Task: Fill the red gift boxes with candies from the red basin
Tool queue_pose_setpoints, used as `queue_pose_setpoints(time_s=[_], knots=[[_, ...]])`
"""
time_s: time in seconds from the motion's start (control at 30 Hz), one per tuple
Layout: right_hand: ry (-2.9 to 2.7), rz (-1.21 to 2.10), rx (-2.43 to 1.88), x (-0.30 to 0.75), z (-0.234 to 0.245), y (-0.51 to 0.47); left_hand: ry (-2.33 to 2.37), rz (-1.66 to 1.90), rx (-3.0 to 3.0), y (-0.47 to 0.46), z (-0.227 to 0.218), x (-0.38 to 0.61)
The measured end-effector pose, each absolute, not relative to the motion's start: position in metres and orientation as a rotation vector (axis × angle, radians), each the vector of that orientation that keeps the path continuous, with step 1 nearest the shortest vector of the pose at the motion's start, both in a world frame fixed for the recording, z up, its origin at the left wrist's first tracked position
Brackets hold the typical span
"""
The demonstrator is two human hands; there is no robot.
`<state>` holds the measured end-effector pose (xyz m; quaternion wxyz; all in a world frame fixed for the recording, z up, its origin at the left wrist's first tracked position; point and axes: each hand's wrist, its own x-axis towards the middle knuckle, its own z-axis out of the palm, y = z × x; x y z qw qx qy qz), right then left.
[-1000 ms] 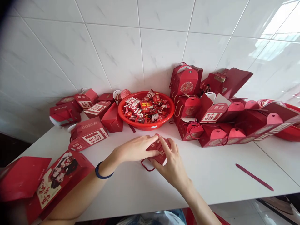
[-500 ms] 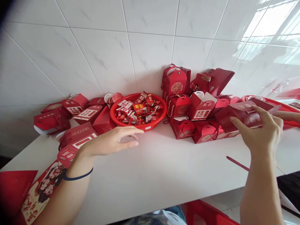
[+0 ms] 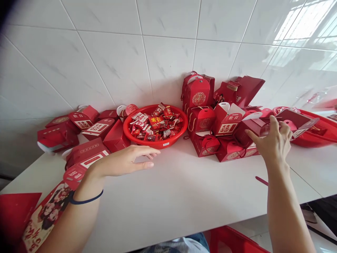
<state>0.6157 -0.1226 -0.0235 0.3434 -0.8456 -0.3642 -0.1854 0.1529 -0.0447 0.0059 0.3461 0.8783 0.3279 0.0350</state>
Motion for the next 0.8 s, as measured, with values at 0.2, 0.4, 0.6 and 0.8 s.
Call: queue_pose_setpoints(time_s=[0.2, 0.4, 0.6, 0.8], knots=[[-1.026, -0.557, -1.988, 0.621, -0.05, -0.141, 0.857, 0.081, 2.302, -0.044, 0.005, 0.152], [-0.914, -0.579, -1.938, 0.624, -0.07, -0.138, 0.852, 0.097, 2.303, -0.044, 0.003, 0.151], [-0.796, -0.563, -1.95, 0.614, -0.069, -0.126, 0.859, 0.082, 2.309, -0.047, 0.005, 0.151], [-0.744, -0.53, -1.956, 0.607, -0.068, -0.126, 0.948, 0.264, 2.312, -0.046, 0.014, 0.139]])
